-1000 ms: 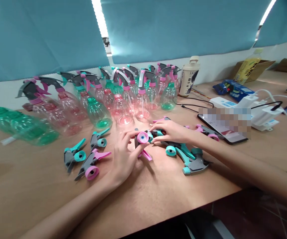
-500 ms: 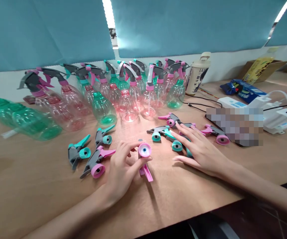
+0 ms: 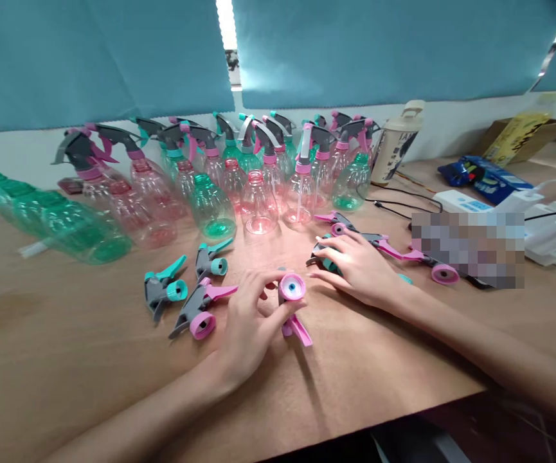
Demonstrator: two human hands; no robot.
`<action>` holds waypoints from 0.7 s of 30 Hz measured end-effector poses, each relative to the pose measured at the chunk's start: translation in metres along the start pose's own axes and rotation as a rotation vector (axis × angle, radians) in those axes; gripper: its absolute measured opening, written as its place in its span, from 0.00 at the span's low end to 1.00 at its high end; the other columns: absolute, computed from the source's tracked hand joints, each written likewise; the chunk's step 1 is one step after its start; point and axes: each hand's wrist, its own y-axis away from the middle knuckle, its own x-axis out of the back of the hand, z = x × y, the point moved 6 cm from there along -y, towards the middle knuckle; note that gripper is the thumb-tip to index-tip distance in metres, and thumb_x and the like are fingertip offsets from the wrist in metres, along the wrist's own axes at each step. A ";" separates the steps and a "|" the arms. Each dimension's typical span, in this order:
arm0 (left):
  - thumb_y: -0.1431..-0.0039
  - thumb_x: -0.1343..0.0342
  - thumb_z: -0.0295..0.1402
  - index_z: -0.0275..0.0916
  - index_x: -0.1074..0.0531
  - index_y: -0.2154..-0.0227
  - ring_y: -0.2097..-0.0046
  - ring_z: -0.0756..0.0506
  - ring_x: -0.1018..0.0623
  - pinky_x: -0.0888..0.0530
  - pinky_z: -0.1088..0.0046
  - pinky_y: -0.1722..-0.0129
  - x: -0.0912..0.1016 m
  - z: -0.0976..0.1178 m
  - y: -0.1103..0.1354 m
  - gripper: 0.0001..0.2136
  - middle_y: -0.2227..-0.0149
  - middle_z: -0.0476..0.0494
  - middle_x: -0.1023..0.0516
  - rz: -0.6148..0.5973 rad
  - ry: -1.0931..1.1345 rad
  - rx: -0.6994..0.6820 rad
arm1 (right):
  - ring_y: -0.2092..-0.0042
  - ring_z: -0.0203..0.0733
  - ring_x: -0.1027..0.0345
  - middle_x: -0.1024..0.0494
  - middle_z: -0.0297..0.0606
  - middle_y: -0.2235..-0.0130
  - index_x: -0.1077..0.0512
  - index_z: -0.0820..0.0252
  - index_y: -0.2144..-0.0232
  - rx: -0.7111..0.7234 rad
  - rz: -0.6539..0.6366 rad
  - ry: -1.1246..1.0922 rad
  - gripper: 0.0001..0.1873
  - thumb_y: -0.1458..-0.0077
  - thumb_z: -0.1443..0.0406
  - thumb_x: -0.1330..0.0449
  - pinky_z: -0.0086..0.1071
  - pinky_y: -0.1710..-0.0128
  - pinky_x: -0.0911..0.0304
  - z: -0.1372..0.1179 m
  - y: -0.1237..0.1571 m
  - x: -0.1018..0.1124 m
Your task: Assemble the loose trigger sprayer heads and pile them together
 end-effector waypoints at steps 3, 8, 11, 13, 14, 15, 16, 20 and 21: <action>0.44 0.38 0.29 0.42 0.28 0.61 0.62 0.46 0.29 0.33 0.72 0.64 -0.001 -0.001 0.000 0.08 0.64 0.49 0.25 0.006 0.014 0.004 | 0.50 0.52 0.31 0.23 0.48 0.52 0.26 0.62 0.58 -0.173 0.077 0.018 0.23 0.38 0.50 0.50 0.43 0.49 0.39 0.022 -0.004 0.011; 0.45 0.38 0.29 0.41 0.28 0.62 0.62 0.46 0.29 0.33 0.72 0.64 -0.001 -0.001 0.000 0.08 0.64 0.49 0.25 0.011 0.030 0.014 | 0.51 0.60 0.31 0.25 0.58 0.51 0.33 0.70 0.46 -0.564 -0.129 0.168 0.29 0.37 0.51 0.52 0.44 0.57 0.37 0.077 -0.023 0.004; 0.45 0.38 0.28 0.41 0.28 0.62 0.62 0.47 0.29 0.33 0.72 0.64 0.000 -0.001 0.000 0.08 0.64 0.49 0.25 0.009 0.038 0.022 | 0.58 0.55 0.26 0.20 0.52 0.60 0.26 0.62 0.52 -0.559 -0.223 0.135 0.22 0.37 0.56 0.52 0.39 0.64 0.37 0.091 -0.033 -0.005; 0.45 0.38 0.28 0.41 0.28 0.62 0.63 0.47 0.29 0.33 0.73 0.64 0.001 -0.001 0.000 0.09 0.64 0.50 0.26 0.006 0.044 0.027 | 0.61 0.52 0.25 0.18 0.47 0.63 0.23 0.58 0.57 -0.489 -0.254 0.080 0.18 0.38 0.59 0.50 0.36 0.65 0.37 0.092 -0.036 -0.007; 0.45 0.37 0.28 0.42 0.28 0.62 0.63 0.47 0.29 0.33 0.73 0.64 0.001 -0.001 0.000 0.09 0.64 0.50 0.26 0.005 0.047 0.027 | 0.61 0.50 0.25 0.18 0.46 0.62 0.22 0.57 0.58 -0.440 -0.271 0.044 0.17 0.39 0.60 0.48 0.35 0.65 0.37 0.090 -0.037 -0.008; 0.45 0.37 0.28 0.42 0.28 0.62 0.63 0.47 0.29 0.33 0.73 0.64 0.001 -0.001 0.000 0.09 0.64 0.50 0.26 0.005 0.049 0.026 | 0.61 0.49 0.25 0.18 0.44 0.61 0.22 0.57 0.58 -0.387 -0.288 0.005 0.16 0.39 0.60 0.47 0.34 0.64 0.37 0.088 -0.036 -0.007; 0.46 0.37 0.28 0.42 0.28 0.62 0.63 0.48 0.29 0.33 0.73 0.64 0.001 -0.001 0.000 0.09 0.64 0.51 0.26 0.005 0.050 0.026 | 0.59 0.48 0.25 0.18 0.42 0.58 0.22 0.56 0.59 -0.333 -0.306 -0.032 0.15 0.40 0.60 0.46 0.33 0.62 0.36 0.086 -0.035 -0.006; 0.46 0.37 0.27 0.42 0.28 0.62 0.64 0.48 0.30 0.34 0.73 0.63 0.000 -0.001 0.001 0.10 0.64 0.52 0.26 0.002 0.057 0.016 | 0.45 0.48 0.31 0.25 0.38 0.45 0.21 0.53 0.59 -0.126 -0.315 -0.255 0.14 0.41 0.61 0.46 0.35 0.50 0.37 0.077 -0.028 0.009; 0.46 0.37 0.27 0.42 0.28 0.62 0.64 0.48 0.30 0.34 0.73 0.63 0.000 -0.001 0.001 0.10 0.64 0.52 0.26 0.000 0.058 0.013 | 0.43 0.49 0.34 0.29 0.38 0.42 0.21 0.53 0.59 -0.090 -0.304 -0.322 0.14 0.41 0.61 0.46 0.38 0.47 0.38 0.076 -0.026 0.014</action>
